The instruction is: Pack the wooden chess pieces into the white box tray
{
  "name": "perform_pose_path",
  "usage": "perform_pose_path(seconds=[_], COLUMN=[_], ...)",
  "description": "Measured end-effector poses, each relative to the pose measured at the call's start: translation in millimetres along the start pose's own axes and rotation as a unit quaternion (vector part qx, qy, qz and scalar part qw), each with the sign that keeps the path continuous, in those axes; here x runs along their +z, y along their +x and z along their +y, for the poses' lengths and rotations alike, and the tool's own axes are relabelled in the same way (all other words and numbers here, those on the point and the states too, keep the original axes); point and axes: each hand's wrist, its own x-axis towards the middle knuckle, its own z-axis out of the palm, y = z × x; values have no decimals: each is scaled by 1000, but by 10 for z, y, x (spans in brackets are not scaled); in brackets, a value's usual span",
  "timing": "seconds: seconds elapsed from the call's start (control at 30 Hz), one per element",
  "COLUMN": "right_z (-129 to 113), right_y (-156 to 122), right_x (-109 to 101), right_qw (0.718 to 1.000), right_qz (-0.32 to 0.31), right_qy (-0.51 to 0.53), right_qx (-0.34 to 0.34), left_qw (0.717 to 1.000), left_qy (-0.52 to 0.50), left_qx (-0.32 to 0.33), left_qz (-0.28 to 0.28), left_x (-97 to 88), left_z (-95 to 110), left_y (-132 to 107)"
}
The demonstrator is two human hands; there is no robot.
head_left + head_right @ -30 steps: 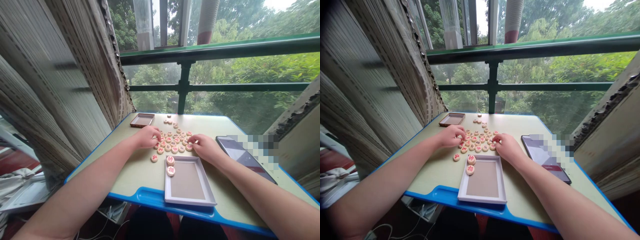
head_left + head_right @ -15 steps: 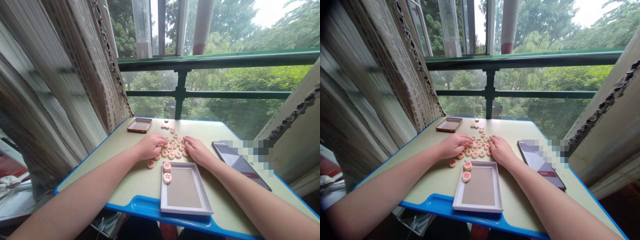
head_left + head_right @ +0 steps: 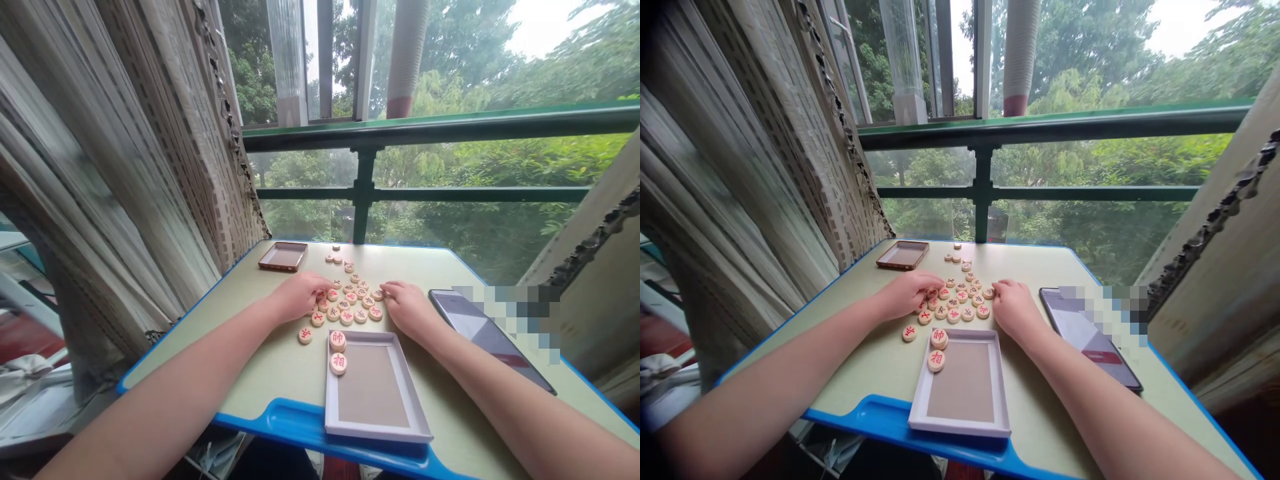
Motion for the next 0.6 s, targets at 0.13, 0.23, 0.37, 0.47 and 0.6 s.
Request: perform_pose_path(seconds=[0.13, 0.23, 0.37, 0.47, 0.6], right_z=[19, 0, -32, -45, -63], right_y=[-29, -46, -50, -58, -87], right_x=[20, 9, -32, -61, -107], right_qw=[1000, 1000, 1000, 1000, 999], right_qz=[16, 27, 18, 15, -1], right_qy=[-11, -14, -4, 15, 50], right_qx=[5, -2, 0, 10, 21], left_qw=[999, 999, 1000, 1000, 1000], left_qy=[-18, -18, -15, -10, -2], left_qx=[24, 29, 21, 18, 13], left_qz=[-11, -12, -12, -10, -3], left_x=[8, 3, -17, -27, -24], left_z=[24, 49, 72, 81, 65], left_y=[-2, -6, -5, -8, -20])
